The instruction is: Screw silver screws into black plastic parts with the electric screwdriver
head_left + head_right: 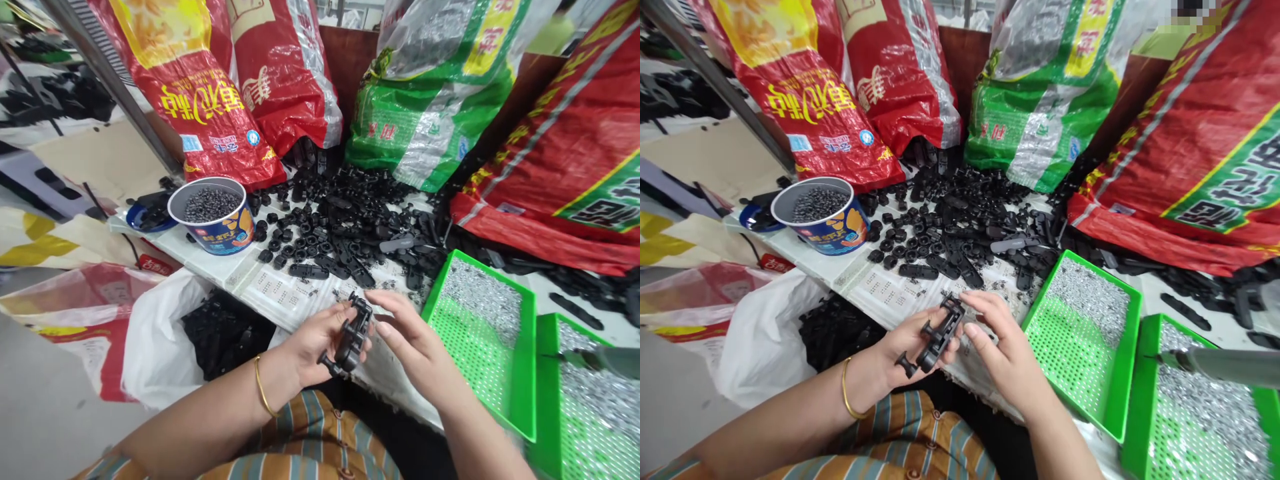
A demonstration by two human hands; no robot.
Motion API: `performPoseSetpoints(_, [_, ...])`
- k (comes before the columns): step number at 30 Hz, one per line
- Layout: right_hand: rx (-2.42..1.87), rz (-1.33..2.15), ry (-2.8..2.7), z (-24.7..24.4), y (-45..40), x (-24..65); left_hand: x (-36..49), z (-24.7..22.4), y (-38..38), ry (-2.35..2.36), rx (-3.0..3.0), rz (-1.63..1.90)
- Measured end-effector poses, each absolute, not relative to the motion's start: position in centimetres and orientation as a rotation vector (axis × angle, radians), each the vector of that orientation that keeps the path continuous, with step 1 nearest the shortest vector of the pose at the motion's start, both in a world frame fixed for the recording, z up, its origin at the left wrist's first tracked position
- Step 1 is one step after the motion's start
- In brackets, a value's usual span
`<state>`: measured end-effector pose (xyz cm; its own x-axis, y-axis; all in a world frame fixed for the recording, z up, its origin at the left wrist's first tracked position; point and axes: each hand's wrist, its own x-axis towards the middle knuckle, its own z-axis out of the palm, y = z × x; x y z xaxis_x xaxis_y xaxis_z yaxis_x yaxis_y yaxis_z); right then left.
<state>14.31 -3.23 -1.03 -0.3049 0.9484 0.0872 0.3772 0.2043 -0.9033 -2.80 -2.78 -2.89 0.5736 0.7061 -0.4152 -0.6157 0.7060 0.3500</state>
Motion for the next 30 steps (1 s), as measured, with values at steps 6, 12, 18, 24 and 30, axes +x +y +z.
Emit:
performPoseSetpoints(6, [-1.081,1.13,-1.978,-0.6,-2.5,15.2,-3.2,-2.8,-3.5,0.413,0.235,0.584])
performPoseSetpoints(12, [-1.176,0.807,-1.942,-1.0,-2.8,15.6,-5.3,-3.5,-2.5,0.779,0.423,0.844])
performPoseSetpoints(18, [-1.203,0.622,-1.952,-1.7,-3.0,15.4,-7.4,-2.0,-2.9,1.037,1.353,0.942])
performPoseSetpoints(24, [-1.184,0.569,-1.963,-2.0,-3.3,15.2,-6.7,-2.6,-3.7,1.134,1.452,0.967])
performPoseSetpoints(30, [-1.196,0.54,-1.949,-2.3,-3.6,15.6,-6.5,-2.7,-3.7,1.112,1.456,0.94])
